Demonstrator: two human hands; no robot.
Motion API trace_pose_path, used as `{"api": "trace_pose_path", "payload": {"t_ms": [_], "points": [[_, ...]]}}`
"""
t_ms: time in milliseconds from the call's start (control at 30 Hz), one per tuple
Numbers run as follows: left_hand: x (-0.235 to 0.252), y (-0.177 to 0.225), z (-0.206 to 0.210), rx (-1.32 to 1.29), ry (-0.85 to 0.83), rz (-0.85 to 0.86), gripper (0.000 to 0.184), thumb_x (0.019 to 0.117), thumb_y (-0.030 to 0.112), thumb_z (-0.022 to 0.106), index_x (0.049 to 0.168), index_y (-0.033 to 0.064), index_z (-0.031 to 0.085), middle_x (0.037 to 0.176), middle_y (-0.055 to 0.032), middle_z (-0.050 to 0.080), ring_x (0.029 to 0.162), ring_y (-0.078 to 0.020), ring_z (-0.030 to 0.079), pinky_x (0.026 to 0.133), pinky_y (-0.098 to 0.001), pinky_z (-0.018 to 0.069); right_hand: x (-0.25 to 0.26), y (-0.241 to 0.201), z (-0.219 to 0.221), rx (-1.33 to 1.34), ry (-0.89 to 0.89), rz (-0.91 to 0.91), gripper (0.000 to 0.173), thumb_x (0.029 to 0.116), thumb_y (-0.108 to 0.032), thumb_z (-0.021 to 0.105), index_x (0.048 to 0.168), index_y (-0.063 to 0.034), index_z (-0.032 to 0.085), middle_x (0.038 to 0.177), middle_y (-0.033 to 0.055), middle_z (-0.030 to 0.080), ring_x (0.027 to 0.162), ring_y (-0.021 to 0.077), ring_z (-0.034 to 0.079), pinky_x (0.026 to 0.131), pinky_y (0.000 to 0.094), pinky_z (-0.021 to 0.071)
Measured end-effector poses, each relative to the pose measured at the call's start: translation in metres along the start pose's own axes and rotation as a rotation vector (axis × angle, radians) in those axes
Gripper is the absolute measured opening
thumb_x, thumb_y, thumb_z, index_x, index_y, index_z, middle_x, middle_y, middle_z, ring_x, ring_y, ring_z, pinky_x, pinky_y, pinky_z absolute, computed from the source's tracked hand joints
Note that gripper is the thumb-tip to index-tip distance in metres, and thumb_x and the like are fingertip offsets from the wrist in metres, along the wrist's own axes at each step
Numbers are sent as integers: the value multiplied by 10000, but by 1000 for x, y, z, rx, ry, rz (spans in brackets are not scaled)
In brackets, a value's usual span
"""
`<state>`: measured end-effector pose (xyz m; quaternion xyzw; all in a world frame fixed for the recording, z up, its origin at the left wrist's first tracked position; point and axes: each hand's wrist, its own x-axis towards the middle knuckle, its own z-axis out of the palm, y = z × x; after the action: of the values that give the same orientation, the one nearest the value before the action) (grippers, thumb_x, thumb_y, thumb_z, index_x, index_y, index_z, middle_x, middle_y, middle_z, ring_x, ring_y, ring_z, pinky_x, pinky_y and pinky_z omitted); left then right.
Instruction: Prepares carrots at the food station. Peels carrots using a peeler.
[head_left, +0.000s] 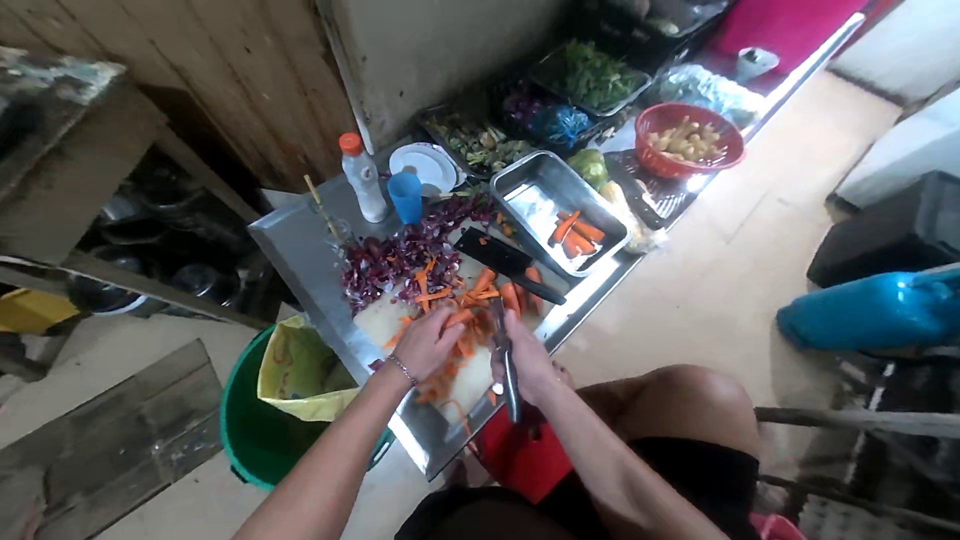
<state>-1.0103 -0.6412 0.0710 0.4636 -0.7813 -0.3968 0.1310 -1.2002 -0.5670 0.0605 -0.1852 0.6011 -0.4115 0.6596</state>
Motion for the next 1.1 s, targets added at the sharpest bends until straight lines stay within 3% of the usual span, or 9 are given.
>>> {"api": "trace_pose_path", "payload": {"t_ms": [133,333,433,533,667,767,833,1033,1100], "points": [[-11,1,4,46,22,-3,350,1058,366,571,1234,77,663,1075,-139,710,963,-305,700,884,-567,555,-8,-25,25,-76,-27,-109,515,1116,-508,247,1323,-154,559,763,19,566,454,91,445,406,231,419],[-27,14,-10,243,17,-61,362,1064,391,550,1261,109,663,1088,-145,722,992,-333,710,859,-576,560,-12,-30,38,-127,-88,-31,523,1114,-511,264,1104,-87,570,750,33,567,454,98,446,412,237,419],[-32,25,-15,316,-4,-134,365,1072,393,525,1332,164,638,1140,-140,725,1013,-354,711,848,-592,558,-17,-35,46,-214,-60,-21,499,1116,-498,286,1145,-85,565,774,41,573,445,98,434,409,239,413],[-31,20,-12,215,6,-180,368,1069,363,527,1383,198,621,1066,-163,733,974,-376,710,837,-614,550,-18,-38,55,-335,-4,-72,507,1115,-493,303,1155,-76,588,730,42,562,427,108,421,397,246,399],[-31,12,-12,-23,-19,-203,403,1048,417,570,1359,171,640,1095,-153,727,1007,-352,700,902,-610,532,-14,-31,58,-401,-5,-118,551,1078,-589,331,1367,-183,566,693,26,485,439,114,397,406,262,390],[-33,10,-3,-98,22,-169,362,1045,419,581,1244,132,676,972,-133,714,878,-311,696,810,-578,553,-9,-27,57,-436,-4,-195,407,1069,-489,498,1197,-118,603,637,50,478,407,133,396,396,290,402],[-33,8,3,-138,21,-199,393,1059,448,535,1213,108,658,897,-143,684,793,-313,671,741,-571,547,-2,-26,56,-460,-7,-210,337,1063,-387,565,1178,-74,607,671,73,511,428,152,423,418,318,424],[-28,-12,18,-279,-39,-189,386,1090,417,473,1132,83,662,788,-100,621,676,-239,604,666,-474,527,7,-17,45,-236,-116,-106,273,1069,-319,566,1078,-47,581,630,34,489,411,109,415,397,272,428],[-28,-21,25,-290,-13,-177,356,1081,397,505,1134,91,678,780,-93,627,661,-228,602,647,-461,530,10,-17,39,-443,-95,-170,319,1068,-360,563,1109,-45,596,706,63,567,451,118,467,433,273,454]]}}
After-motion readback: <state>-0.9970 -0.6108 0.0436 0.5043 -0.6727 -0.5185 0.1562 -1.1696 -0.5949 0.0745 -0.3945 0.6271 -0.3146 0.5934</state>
